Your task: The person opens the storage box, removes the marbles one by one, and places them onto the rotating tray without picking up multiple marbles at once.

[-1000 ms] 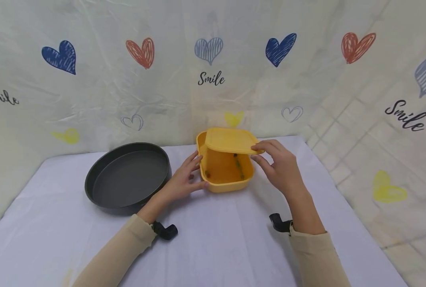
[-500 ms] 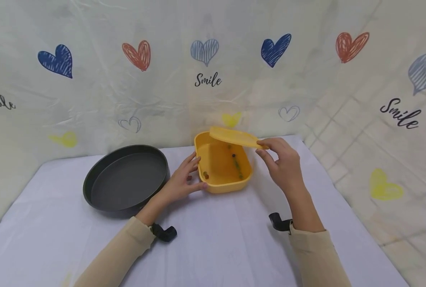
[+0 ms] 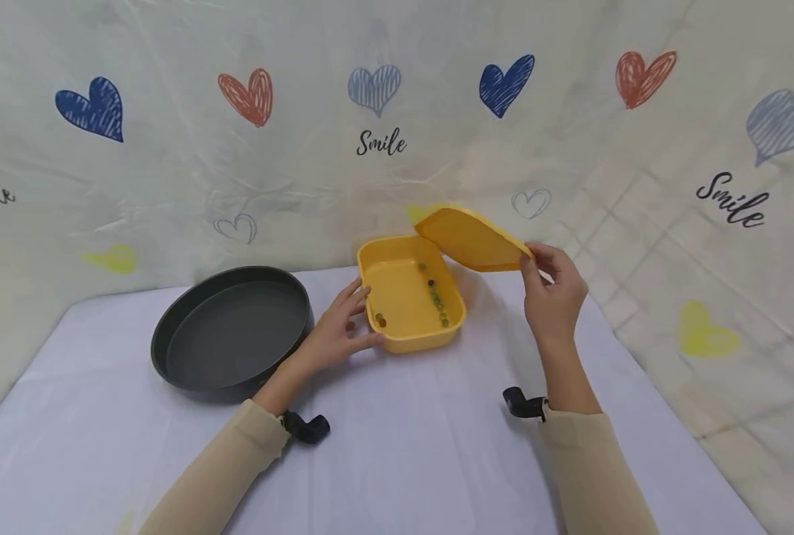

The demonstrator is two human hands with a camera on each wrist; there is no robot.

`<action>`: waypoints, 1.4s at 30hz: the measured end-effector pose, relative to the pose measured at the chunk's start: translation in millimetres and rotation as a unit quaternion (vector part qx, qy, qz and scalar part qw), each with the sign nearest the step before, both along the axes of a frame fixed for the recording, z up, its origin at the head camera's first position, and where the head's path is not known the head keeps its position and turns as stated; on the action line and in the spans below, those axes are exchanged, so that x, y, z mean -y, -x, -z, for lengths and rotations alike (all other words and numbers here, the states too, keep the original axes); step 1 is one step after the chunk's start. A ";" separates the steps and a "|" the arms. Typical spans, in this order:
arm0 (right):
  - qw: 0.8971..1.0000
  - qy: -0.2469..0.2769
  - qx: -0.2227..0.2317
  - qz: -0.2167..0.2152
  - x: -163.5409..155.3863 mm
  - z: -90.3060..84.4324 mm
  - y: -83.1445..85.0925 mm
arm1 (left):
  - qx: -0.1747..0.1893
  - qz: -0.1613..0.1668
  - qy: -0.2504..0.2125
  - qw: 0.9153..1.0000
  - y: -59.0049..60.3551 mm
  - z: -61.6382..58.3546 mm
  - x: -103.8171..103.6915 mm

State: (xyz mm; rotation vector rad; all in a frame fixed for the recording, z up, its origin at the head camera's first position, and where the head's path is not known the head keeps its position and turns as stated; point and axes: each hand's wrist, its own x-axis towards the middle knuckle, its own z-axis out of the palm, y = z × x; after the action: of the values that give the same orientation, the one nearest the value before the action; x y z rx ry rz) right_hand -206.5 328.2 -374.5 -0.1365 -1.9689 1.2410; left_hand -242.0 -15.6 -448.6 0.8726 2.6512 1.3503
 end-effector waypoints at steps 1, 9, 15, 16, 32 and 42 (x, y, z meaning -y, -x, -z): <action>1.000 0.013 0.011 0.005 -3.0 0.6 -1.0 | 0.000 0.001 0.000 1.000 0.0 0.1 -0.2; 0.977 0.209 0.014 -0.034 -24.3 0.6 -15.6 | 0.009 -0.002 -0.003 1.000 1.0 2.5 -1.3; 0.947 0.314 0.038 -0.059 -31.4 2.4 -26.7 | 0.009 -0.002 -0.006 1.000 1.5 1.3 -0.1; 0.943 0.325 0.047 -0.060 -31.5 2.9 -28.3 | 0.007 -0.002 -0.006 1.000 1.6 1.3 0.2; 0.767 0.606 0.090 -0.189 -16.6 13.4 -49.7 | -0.001 -0.001 -0.002 1.000 0.2 1.9 0.1; 0.638 0.721 0.138 -0.232 -5.6 23.0 -53.9 | -0.007 -0.001 0.004 1.000 1.2 1.5 0.4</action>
State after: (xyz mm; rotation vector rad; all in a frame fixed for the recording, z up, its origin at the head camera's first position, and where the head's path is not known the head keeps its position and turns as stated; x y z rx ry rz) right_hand -152.7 333.8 -397.5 -0.6487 -0.6623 3.0177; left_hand -243.2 -16.0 -450.1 0.8812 2.6678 1.3375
